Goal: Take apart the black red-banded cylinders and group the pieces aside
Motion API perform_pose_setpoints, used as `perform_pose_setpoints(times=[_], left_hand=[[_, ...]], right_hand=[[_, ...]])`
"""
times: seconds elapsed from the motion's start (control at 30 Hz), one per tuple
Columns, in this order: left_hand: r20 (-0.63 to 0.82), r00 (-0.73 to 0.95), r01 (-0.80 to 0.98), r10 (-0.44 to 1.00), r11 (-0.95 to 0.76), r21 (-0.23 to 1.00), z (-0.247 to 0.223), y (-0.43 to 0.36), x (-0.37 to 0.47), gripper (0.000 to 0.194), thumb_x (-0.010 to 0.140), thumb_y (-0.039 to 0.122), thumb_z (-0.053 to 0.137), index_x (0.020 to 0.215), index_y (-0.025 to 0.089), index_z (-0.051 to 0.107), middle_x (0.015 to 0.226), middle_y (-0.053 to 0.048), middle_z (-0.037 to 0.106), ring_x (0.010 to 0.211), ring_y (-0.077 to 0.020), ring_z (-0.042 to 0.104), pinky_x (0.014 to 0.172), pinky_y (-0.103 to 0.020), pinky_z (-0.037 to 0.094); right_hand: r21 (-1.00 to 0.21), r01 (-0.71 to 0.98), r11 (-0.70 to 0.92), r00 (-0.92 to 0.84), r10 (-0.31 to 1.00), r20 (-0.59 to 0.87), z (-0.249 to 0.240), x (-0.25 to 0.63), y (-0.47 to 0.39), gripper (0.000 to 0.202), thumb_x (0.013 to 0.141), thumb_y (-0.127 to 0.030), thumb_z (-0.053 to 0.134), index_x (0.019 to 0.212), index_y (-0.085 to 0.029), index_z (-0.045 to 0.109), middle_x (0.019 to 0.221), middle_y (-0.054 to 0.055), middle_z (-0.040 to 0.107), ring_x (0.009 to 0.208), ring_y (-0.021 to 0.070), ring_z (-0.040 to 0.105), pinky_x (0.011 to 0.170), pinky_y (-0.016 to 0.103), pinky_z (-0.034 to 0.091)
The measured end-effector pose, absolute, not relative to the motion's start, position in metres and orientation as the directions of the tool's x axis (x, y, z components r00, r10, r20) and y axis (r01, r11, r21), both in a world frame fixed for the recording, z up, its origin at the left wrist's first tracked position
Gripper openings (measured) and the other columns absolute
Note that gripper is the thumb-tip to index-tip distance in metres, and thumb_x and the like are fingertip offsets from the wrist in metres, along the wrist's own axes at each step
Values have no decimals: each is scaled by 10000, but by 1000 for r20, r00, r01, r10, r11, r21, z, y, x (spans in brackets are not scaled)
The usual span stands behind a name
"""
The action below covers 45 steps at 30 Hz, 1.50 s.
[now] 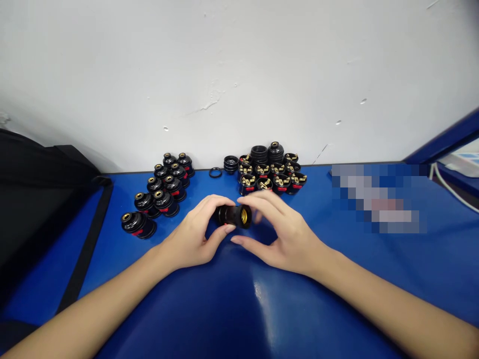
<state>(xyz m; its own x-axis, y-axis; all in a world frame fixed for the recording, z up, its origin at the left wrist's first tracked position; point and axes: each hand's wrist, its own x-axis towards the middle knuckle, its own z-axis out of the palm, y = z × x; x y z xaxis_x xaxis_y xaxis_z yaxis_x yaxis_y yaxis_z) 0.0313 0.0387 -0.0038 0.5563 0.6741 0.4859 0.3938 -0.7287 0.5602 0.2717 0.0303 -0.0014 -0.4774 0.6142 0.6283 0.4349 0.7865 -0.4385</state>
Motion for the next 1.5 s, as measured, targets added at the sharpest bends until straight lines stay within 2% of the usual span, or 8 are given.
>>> perform_pose_setpoints(times=[0.07,0.27,0.47,0.67,0.83,1.2,1.4,1.5], left_hand=[[483,549,401,682,-722,564,-5,39,31,346,1018,194,634,1346,196,524,1225,-102,672,1114,-217,669,988,-354,559],[453,611,287,649,-715,637,-12,42,28,430,1041,138,565,1449,222,458,1440,-134,614,1368,-237,612,1159,-390,521],[400,621,277,674,-666,693,-13,42,27,504,1056,143,553,1521,240,385,1490,-140,618,1395,-254,627,1149,-396,552],[409,629,257,661,-674,693,-15,42,27,479,1057,135,541,1503,251,412,1538,-128,581,1446,-245,585,1209,-409,512],[393,630,261,670,-659,705,-14,42,26,501,1055,136,551,1515,256,393,1487,-132,620,1393,-248,634,1158,-398,555],[400,648,229,648,-667,709,-12,41,27,505,1046,101,545,1505,245,392,1486,-155,620,1378,-254,649,1145,-429,571],[421,652,188,631,-672,716,-13,42,27,480,1044,106,543,1487,246,420,1529,-161,581,1430,-260,604,1185,-452,543],[425,640,187,640,-666,722,-13,42,27,496,1042,98,548,1496,245,411,1512,-161,595,1408,-262,626,1171,-444,556]], right_hand=[[-401,430,809,-473,581,663,0,272,30,443,987,-322,739,1374,-196,563,1231,149,621,1012,237,697,820,362,624],[-473,444,762,-489,647,585,0,272,28,407,935,-538,777,1077,-209,584,754,-34,586,601,148,600,553,298,532],[-434,348,831,-497,556,666,-2,271,30,595,1001,-218,710,1543,-195,466,1201,122,617,912,191,667,800,342,619],[-389,361,847,-424,521,741,1,272,32,458,883,-325,873,1244,-216,611,872,16,587,774,201,595,657,349,580],[-408,320,855,-501,518,693,-1,272,31,554,971,-198,745,1474,-190,515,1215,131,551,930,206,635,794,380,634],[-504,242,829,-508,551,662,-2,270,29,593,969,-159,714,1503,-246,470,1417,176,511,1285,306,607,946,460,661],[-510,252,823,-382,568,729,-3,269,28,505,853,-289,893,1249,-253,580,1280,128,588,1144,284,675,882,438,677],[-540,242,806,-457,586,670,-4,271,29,646,900,-268,851,1447,-246,508,1383,159,523,1073,245,691,881,419,677]])
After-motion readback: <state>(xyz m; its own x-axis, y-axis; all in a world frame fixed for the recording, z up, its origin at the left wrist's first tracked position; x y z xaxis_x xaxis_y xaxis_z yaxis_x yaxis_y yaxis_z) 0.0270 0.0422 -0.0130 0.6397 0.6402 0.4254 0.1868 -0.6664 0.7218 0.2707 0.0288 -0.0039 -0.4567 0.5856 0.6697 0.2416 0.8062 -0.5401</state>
